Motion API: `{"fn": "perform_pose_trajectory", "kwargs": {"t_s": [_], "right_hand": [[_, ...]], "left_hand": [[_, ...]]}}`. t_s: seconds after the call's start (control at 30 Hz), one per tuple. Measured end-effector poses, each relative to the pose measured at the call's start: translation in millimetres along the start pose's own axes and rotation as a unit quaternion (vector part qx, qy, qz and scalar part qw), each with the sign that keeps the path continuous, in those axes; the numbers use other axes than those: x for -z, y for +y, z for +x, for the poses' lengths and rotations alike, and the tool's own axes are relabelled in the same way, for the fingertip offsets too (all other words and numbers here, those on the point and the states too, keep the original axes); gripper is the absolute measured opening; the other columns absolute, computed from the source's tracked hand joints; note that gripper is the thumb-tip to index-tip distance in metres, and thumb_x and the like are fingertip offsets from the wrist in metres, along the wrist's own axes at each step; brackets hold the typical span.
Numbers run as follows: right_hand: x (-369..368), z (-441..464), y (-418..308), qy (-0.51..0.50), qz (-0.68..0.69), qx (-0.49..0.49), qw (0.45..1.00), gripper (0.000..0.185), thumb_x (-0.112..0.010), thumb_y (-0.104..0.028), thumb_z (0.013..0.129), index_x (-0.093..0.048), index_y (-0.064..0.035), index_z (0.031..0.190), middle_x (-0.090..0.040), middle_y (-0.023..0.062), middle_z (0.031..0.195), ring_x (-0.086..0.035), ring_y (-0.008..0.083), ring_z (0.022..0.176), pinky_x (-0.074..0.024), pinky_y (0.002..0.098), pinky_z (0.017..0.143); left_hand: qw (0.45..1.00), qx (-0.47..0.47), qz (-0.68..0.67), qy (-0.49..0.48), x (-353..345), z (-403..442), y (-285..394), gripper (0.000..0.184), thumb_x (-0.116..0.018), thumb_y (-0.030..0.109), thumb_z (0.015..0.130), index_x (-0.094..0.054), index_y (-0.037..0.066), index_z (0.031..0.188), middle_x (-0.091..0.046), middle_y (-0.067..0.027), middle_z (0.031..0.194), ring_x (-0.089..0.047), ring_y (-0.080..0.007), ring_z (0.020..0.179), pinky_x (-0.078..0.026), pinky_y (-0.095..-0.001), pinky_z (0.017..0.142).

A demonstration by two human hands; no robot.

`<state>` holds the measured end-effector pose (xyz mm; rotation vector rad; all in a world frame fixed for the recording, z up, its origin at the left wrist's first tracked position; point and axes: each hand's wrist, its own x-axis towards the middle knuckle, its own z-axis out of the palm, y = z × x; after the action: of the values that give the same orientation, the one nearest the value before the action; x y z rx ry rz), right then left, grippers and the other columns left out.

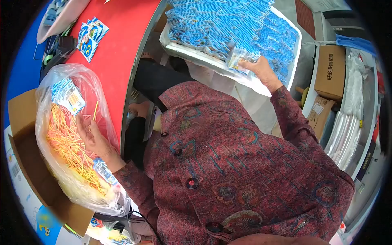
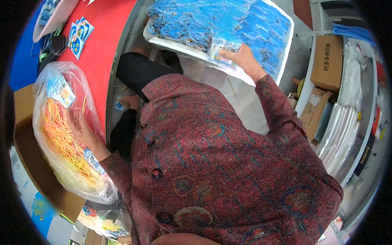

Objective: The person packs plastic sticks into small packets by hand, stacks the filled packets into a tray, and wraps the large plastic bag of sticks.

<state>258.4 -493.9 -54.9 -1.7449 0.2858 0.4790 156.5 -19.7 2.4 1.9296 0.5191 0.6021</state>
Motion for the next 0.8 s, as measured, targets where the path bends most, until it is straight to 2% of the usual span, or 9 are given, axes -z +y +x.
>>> {"fn": "perform_pose_trajectory", "kwargs": {"t_s": [0.1,0.2,0.33,0.47,0.63,0.73,0.77,0.8], "right_hand": [[-8.4,3.7,6.6,0.022,-0.003,0.033,0.999,0.032,-0.076,-0.02,0.079,-0.065,-0.0012,0.103,-0.068,0.003,0.096,-0.062,0.0107,0.085,-0.0481,0.0268,0.081],[-22.5,9.0,27.6,0.123,-0.098,0.122,0.98,0.037,-0.077,-0.02,0.078,-0.063,0.0017,0.105,-0.068,0.0054,0.096,-0.061,0.0096,0.083,-0.0492,0.026,0.077],[-21.7,15.2,39.5,0.17,-0.194,0.12,0.959,0.038,-0.078,-0.021,0.077,-0.062,0.0032,0.101,-0.068,0.0056,0.091,-0.061,0.0094,0.079,-0.05,0.0265,0.072],[-24.4,23.4,44.5,0.208,-0.18,0.141,0.951,0.038,-0.08,-0.023,0.074,-0.062,0.0029,0.097,-0.069,0.006,0.087,-0.062,0.0109,0.076,-0.0502,0.0282,0.07],[-32.2,33.4,52.6,0.248,-0.263,0.12,0.925,0.044,-0.081,-0.024,0.072,-0.06,0.0034,0.1,-0.068,0.0088,0.09,-0.063,0.0146,0.081,-0.0501,0.0306,0.074],[-44.9,33.8,62.1,0.281,-0.27,0.238,0.89,0.055,-0.082,-0.026,0.072,-0.056,0.0052,0.11,-0.068,0.0122,0.096,-0.063,0.019,0.088,-0.0494,0.0323,0.079],[-45.6,32.1,64.9,0.28,-0.27,0.238,0.89,0.055,-0.082,-0.026,0.072,-0.056,0.0052,0.11,-0.068,0.0122,0.096,-0.063,0.019,0.088,-0.0494,0.0323,0.079],[-47.5,28.0,61.1,0.264,-0.235,0.205,0.913,0.056,-0.081,-0.026,0.071,-0.055,0.0024,0.112,-0.067,0.0132,0.098,-0.063,0.0225,0.09,-0.049,0.0334,0.08]], "left_hand": [[1.0,-0.006,-0.006,-0.001,-0.6,1.3,-2.8,0.045,-0.052,0.005,0.092,-0.043,0.001,0.136,-0.048,-0.0128,0.134,-0.051,-0.0209,0.112,-0.041,-0.0336,0.097],[1.0,-0.003,-0.006,-0.003,-0.8,-0.2,-2.8,0.044,-0.052,0.004,0.092,-0.044,0.001,0.136,-0.048,-0.0133,0.134,-0.051,-0.0212,0.112,-0.041,-0.0336,0.098],[1.0,0.001,-0.012,-0.002,-1.1,0.2,-4.2,0.043,-0.051,0.003,0.093,-0.044,-0.001,0.135,-0.048,-0.0144,0.134,-0.05,-0.0226,0.117,-0.04,-0.0337,0.1],[1.0,-0.006,-0.029,0.001,-1.0,0.1,-8.6,0.04,-0.05,0.002,0.093,-0.045,-0.003,0.133,-0.049,-0.0154,0.134,-0.049,-0.0241,0.121,-0.04,-0.0338,0.102],[1.0,-0.015,-0.017,-0.006,1.6,0.9,-11.3,0.038,-0.049,0.001,0.093,-0.047,-0.003,0.131,-0.05,-0.0156,0.132,-0.05,-0.0238,0.121,-0.041,-0.0332,0.101],[1.0,-0.017,-0.01,-0.01,2.6,1.9,-14.3,0.038,-0.049,0.002,0.093,-0.048,-0.003,0.131,-0.051,-0.0151,0.132,-0.051,-0.0229,0.12,-0.042,-0.0326,0.1],[1.0,-0.017,-0.004,-0.013,4.0,2.1,-15.2,0.038,-0.049,0.002,0.093,-0.048,-0.002,0.131,-0.051,-0.0149,0.132,-0.051,-0.0225,0.12,-0.042,-0.0323,0.1],[1.0,-0.019,0.002,-0.017,4.5,2.7,-15.6,0.038,-0.049,0.002,0.093,-0.048,-0.002,0.131,-0.051,-0.0146,0.132,-0.051,-0.0221,0.119,-0.042,-0.032,0.1]]}}
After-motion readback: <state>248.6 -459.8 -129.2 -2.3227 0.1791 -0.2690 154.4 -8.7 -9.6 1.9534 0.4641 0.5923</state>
